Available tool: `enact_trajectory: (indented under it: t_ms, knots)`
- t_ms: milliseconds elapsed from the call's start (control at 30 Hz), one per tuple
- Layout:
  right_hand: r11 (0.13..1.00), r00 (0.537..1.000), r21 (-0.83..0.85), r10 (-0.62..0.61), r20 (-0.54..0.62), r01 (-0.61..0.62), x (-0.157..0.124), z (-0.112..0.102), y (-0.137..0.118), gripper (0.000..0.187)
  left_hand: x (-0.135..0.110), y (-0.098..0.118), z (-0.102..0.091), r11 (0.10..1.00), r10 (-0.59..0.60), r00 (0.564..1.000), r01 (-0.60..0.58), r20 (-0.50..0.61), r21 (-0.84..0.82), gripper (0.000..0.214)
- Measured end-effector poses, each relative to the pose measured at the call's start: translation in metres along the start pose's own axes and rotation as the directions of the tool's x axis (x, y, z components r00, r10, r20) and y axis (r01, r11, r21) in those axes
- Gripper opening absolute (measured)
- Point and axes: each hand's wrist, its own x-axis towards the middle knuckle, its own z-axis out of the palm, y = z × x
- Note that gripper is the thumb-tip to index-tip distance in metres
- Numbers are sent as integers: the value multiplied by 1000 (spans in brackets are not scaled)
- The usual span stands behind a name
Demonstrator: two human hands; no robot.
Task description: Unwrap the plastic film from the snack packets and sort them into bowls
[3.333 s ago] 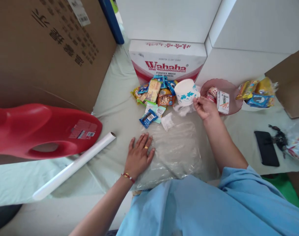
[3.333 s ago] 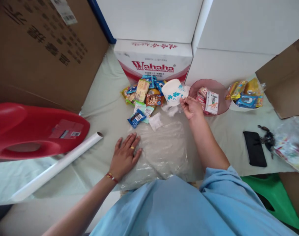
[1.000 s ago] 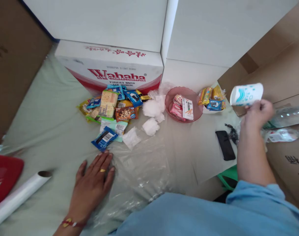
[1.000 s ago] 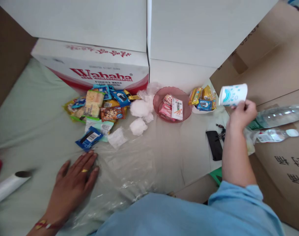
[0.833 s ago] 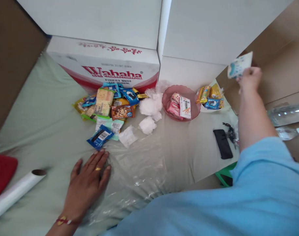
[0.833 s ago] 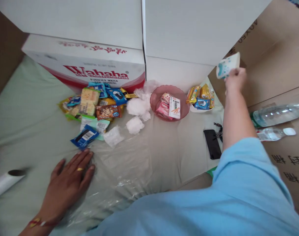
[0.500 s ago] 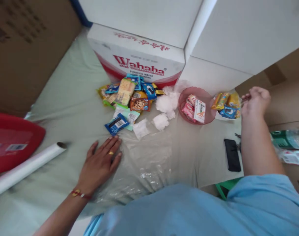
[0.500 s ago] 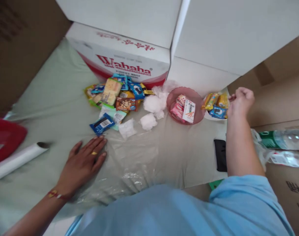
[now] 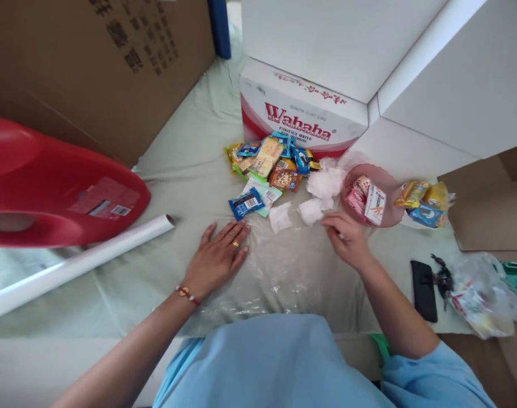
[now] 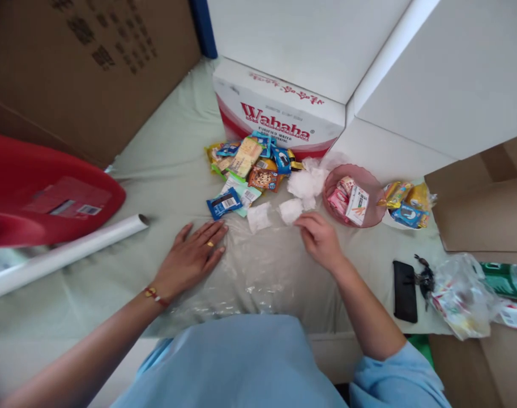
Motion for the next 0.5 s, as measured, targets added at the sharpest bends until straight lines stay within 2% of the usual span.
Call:
enact_trajectory:
  t_ms: [100,167,200,267,400,500]
  knots:
    - [984,979,-101,-131,158,148,19,66,-13,28,0,1,-2,1000,4,1000,-4,6,-4,56]
    - [946,933,-218,-164,321,241,29,97,-13,29,-1,1,-2,1000,3,1000,-3,5,-3,56]
    - [923,908,-267,-162,387,278,32,106,-9,28,-1,1,-2,1000,2,1000,-2,2,-1,56]
    - [891,900,-345,-140,412,296,34,108,4,26,-2,2,-2,1000,3,1000,-3,-4,-2,55]
    - [875,985,-476,-7,173,89,32,75,40,33,-2,1,1,1000,14,1000,-14,-14,-19,55]
    - [894,997,-447,56,58,-25,32,54,47,39,-1,0,2,999,10,1000,-10,-16,-32,55]
